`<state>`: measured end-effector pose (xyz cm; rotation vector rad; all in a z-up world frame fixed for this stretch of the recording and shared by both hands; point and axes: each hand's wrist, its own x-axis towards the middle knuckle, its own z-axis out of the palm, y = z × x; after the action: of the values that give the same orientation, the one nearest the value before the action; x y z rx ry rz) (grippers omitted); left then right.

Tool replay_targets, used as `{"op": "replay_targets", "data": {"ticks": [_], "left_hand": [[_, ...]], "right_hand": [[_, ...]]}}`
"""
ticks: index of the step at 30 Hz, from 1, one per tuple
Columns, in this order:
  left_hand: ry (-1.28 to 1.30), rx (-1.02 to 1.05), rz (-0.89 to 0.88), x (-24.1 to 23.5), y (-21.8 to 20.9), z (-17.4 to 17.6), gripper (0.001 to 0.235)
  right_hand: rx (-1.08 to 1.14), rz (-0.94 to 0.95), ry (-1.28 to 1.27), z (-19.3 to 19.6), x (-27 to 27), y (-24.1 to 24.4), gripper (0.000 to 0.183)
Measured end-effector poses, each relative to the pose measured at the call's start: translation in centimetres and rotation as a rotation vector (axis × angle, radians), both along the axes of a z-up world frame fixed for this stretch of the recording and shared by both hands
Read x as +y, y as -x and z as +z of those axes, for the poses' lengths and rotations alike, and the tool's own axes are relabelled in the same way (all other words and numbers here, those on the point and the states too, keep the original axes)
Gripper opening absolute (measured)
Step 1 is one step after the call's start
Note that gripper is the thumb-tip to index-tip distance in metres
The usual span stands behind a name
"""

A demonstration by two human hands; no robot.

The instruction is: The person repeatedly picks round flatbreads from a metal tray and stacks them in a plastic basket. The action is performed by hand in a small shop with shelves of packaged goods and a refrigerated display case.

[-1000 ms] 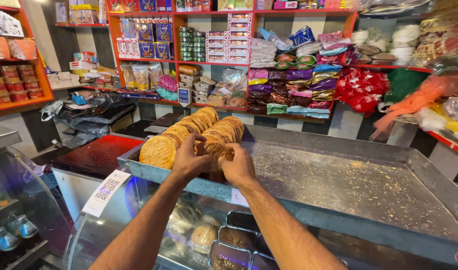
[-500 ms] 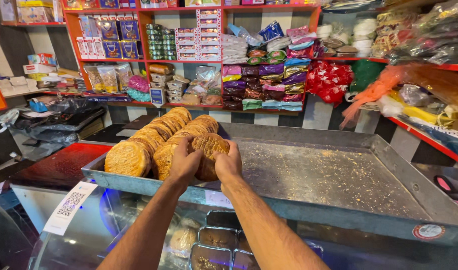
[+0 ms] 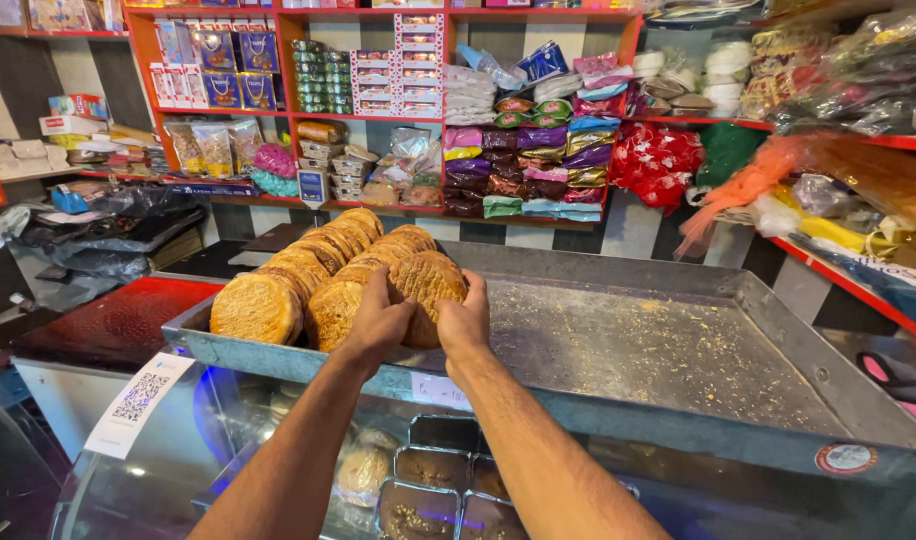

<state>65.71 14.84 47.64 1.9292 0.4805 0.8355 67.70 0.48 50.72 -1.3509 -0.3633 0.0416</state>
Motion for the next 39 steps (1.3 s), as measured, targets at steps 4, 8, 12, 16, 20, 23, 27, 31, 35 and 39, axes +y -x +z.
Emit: {"op": "replay_targets", "data": {"ticks": [4, 8, 12, 16, 20, 23, 27, 31, 35, 39], "left_hand": [[0.063, -0.056, -0.024, -0.7, 0.0, 1.0, 0.077], [0.061, -0.248, -0.017, 1.7, -1.0, 0.4, 0.071], [0.274, -0.409, 0.031, -2.8, 3.9, 4.5, 0.065], [0.431, -0.419, 0.127, -5.1, 3.9, 5.8, 0.057], [0.536, -0.331, 0.227, -5.4, 4.4, 5.0, 0.06], [0.51, -0.308, 0.208, -6.2, 5.5, 4.9, 0.06], [0.455, -0.3, 0.143, -4.6, 6.1, 3.6, 0.056], [0.319, -0.307, 0.001, -7.2, 10.7, 4.2, 0.066], [0.134, -0.194, 0.045, -11.1, 15.4, 4.3, 0.066], [0.128, -0.147, 0.077, -13.3, 18.9, 2.1, 0.057]], "right_hand": [[-0.008, 0.045, -0.034, 1.4, -1.2, 1.7, 0.071], [-0.081, 0.035, -0.038, 1.1, -0.9, 2.3, 0.075], [-0.129, 0.067, -0.032, 2.6, -1.5, 3.7, 0.08], [-0.138, 0.099, 0.05, 2.7, -2.3, 5.0, 0.091], [-0.174, 0.088, 0.201, 2.0, -3.7, 5.8, 0.092], [-0.174, 0.111, 0.186, 1.5, -4.6, 5.6, 0.088], [-0.177, 0.152, 0.188, 1.9, -6.6, 8.1, 0.081], [-0.171, 0.207, 0.131, 3.0, -10.4, 10.8, 0.083], [-0.167, 0.295, 0.143, 1.6, -12.2, 10.8, 0.086], [-0.131, 0.387, 0.121, -1.4, -13.2, 11.7, 0.083]]}}
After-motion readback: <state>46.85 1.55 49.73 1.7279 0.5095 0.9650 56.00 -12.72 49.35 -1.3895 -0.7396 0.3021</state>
